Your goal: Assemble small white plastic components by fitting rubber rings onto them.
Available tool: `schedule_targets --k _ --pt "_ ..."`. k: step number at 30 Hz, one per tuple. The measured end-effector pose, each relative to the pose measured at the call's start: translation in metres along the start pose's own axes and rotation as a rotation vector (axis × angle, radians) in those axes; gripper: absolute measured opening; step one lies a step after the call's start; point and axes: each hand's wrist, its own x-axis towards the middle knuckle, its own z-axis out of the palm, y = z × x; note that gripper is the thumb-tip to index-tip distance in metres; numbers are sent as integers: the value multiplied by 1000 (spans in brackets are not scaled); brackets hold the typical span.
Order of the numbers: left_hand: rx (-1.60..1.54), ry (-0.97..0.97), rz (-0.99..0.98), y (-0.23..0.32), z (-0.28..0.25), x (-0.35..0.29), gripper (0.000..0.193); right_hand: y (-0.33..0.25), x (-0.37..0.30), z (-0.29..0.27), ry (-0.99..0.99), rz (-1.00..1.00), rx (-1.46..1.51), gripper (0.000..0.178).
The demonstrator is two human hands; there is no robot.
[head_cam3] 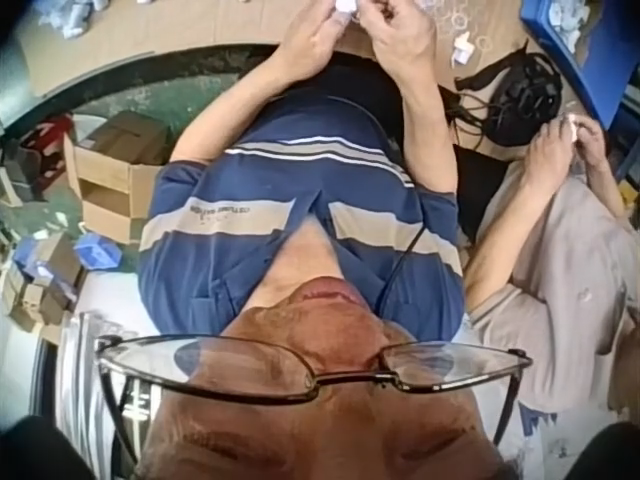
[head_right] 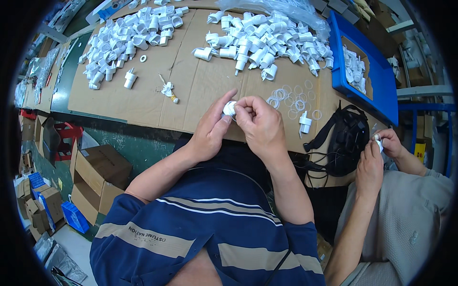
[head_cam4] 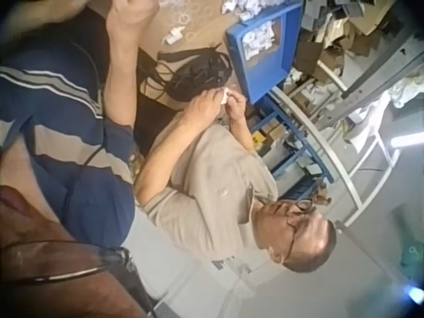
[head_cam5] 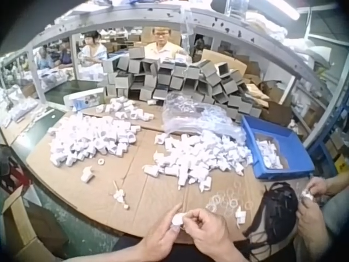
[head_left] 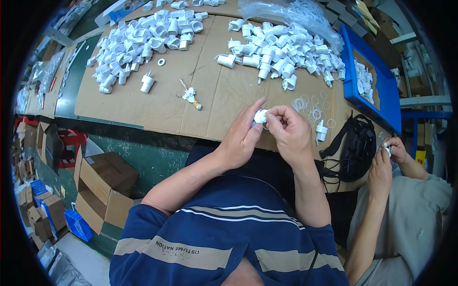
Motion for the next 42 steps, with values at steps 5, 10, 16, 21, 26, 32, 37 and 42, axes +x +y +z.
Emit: schedule_targets --k 5,10,16,21,26,32,37,42 --pt "56 -13 3 8 -4 1 53 6 -3 7 64 -113 -102 8" --pt "87 -12 3 9 -4 0 49 6 -4 9 88 -236 -254 8" --pt "119 -4 61 2 -5 -1 47 5 -4 10 112 -305 -359 8" --pt "171 -21 125 -4 -8 -1 46 5 0 9 177 -463 -482 8" --pt "238 -17 177 -4 -9 -2 45 1 -2 5 90 -138 17 10" --pt "258 50 208 -6 -12 -2 49 -7 -7 -1 -129 274 495 13" --pt "313 113 247 -10 -14 -2 53 -4 -17 3 -100 46 65 17" --pt "290 115 239 -8 -13 -5 57 8 -11 10 81 -110 -29 16"
